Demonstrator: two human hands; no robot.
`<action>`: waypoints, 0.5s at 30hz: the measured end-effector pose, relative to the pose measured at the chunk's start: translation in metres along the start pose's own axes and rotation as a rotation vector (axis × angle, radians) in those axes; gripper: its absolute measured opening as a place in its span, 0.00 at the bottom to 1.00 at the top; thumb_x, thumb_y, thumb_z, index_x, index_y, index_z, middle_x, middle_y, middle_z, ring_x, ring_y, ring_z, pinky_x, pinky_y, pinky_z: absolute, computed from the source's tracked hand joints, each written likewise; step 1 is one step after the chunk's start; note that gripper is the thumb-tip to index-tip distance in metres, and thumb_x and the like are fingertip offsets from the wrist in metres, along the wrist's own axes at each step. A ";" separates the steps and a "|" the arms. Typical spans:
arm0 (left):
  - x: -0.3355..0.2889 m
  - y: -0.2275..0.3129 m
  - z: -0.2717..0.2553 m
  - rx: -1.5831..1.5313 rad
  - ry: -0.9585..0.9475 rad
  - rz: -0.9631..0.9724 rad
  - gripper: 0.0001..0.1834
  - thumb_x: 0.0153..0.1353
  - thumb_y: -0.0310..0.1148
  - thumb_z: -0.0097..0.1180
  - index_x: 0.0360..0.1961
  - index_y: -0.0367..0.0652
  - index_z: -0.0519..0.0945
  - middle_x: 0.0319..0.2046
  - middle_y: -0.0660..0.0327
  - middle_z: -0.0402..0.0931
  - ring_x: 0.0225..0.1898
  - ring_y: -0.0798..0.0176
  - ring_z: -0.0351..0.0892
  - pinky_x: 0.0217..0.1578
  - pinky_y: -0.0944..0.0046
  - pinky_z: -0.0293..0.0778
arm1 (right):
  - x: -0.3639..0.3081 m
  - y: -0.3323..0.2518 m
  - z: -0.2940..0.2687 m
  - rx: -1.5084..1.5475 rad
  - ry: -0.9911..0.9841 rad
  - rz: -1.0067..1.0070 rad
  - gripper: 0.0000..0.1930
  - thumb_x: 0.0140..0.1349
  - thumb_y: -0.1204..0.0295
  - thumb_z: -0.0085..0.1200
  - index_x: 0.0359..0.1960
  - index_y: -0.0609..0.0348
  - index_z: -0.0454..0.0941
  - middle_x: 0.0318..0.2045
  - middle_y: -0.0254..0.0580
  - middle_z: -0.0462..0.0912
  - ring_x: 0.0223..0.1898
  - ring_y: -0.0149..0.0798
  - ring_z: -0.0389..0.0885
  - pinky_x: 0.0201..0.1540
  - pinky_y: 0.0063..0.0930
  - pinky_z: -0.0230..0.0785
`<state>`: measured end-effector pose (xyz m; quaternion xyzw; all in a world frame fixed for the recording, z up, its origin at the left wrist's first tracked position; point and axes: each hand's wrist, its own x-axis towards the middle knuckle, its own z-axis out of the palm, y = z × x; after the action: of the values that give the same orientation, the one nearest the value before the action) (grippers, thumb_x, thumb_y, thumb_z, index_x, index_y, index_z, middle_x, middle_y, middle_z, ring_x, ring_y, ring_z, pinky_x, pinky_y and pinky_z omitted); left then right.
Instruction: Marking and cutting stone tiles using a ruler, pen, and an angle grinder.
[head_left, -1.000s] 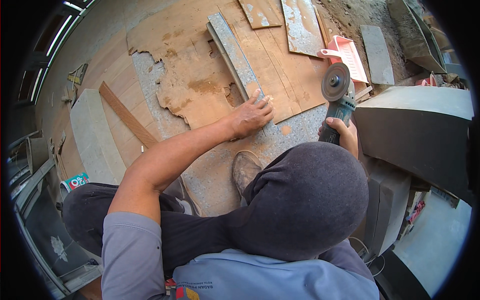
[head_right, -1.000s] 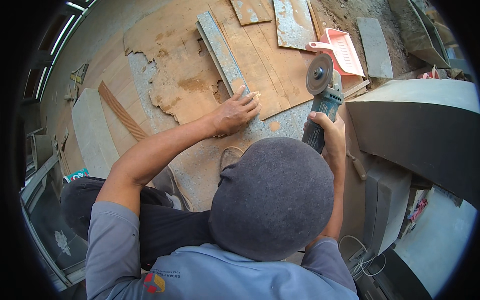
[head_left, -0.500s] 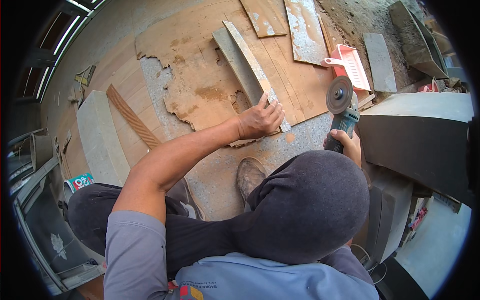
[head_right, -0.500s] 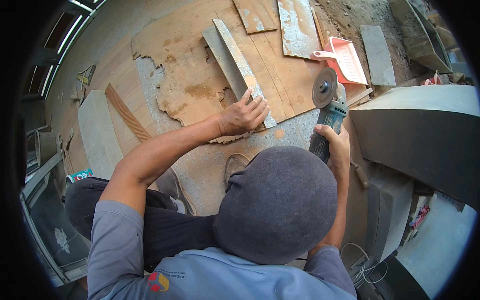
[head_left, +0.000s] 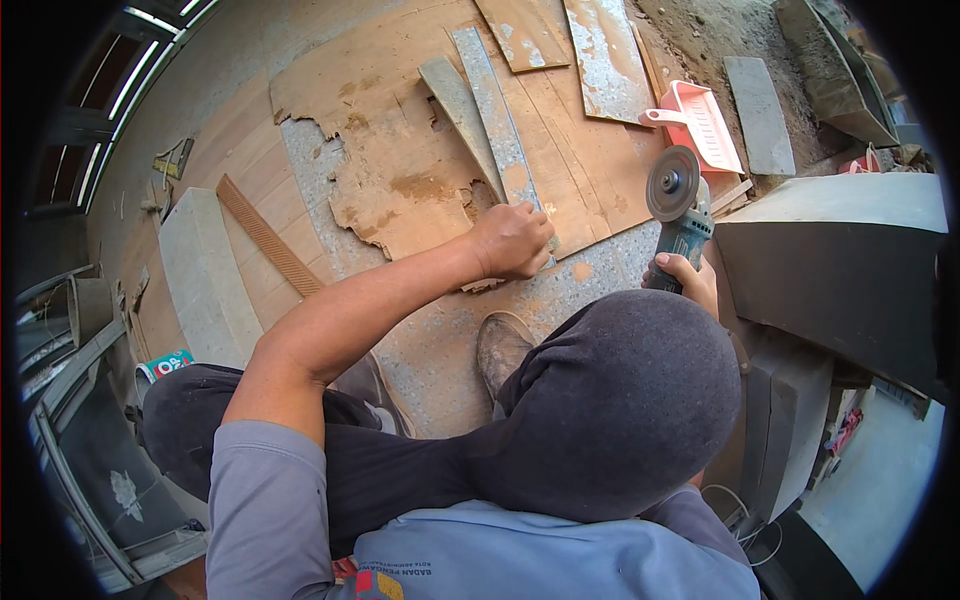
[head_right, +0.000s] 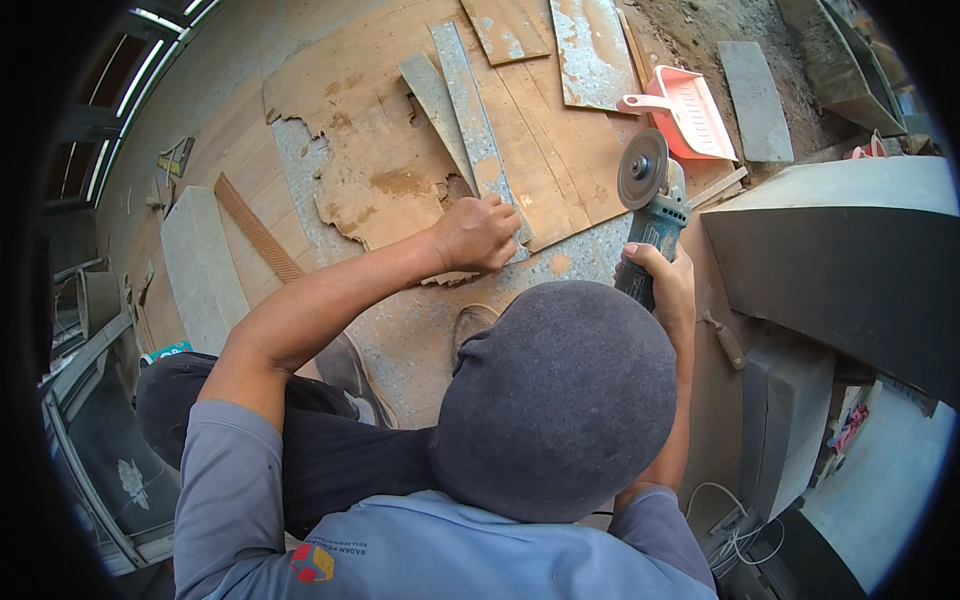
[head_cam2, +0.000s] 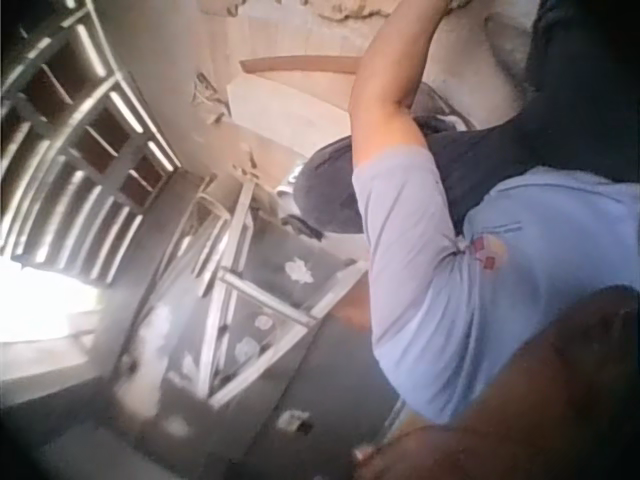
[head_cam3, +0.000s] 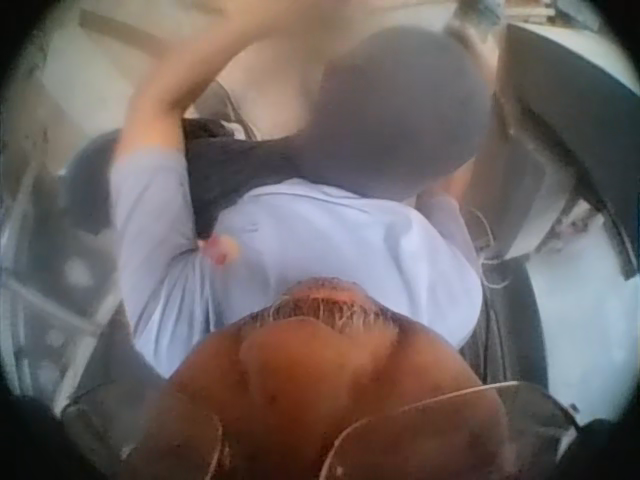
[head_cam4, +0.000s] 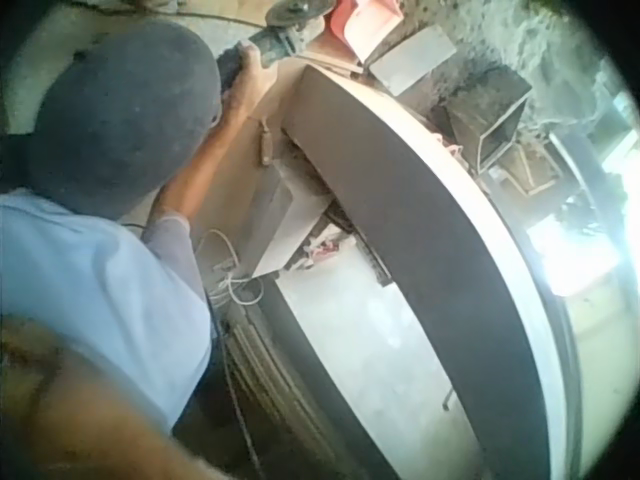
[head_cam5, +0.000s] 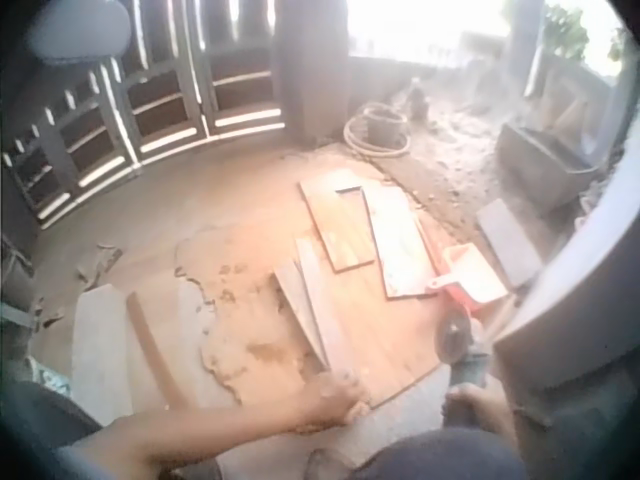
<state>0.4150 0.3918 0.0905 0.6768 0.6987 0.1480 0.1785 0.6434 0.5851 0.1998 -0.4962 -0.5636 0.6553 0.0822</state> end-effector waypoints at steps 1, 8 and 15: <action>0.007 -0.001 -0.001 0.003 -0.002 -0.001 0.18 0.62 0.42 0.63 0.35 0.34 0.81 0.41 0.46 0.82 0.44 0.41 0.87 0.44 0.43 0.83 | 0.000 0.000 0.002 0.003 -0.002 0.000 0.20 0.54 0.64 0.67 0.42 0.65 0.77 0.28 0.45 0.82 0.26 0.35 0.83 0.32 0.30 0.79; 0.074 -0.041 -0.011 -0.066 0.319 -0.806 0.35 0.67 0.49 0.66 0.58 0.29 0.67 0.52 0.40 0.75 0.48 0.38 0.87 0.44 0.47 0.87 | 0.002 0.000 0.008 -0.057 -0.023 0.002 0.20 0.53 0.62 0.67 0.41 0.64 0.77 0.27 0.43 0.81 0.25 0.34 0.81 0.30 0.29 0.76; 0.087 -0.064 -0.006 0.118 0.204 -1.057 0.53 0.61 0.49 0.68 0.72 0.22 0.56 0.58 0.38 0.70 0.53 0.42 0.86 0.49 0.53 0.87 | 0.002 0.002 0.001 -0.045 -0.052 0.026 0.21 0.53 0.63 0.68 0.43 0.64 0.76 0.28 0.42 0.81 0.27 0.34 0.81 0.32 0.28 0.75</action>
<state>0.3533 0.4762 0.0627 0.2240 0.9649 0.0634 0.1217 0.6427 0.5849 0.1967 -0.4878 -0.5737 0.6562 0.0477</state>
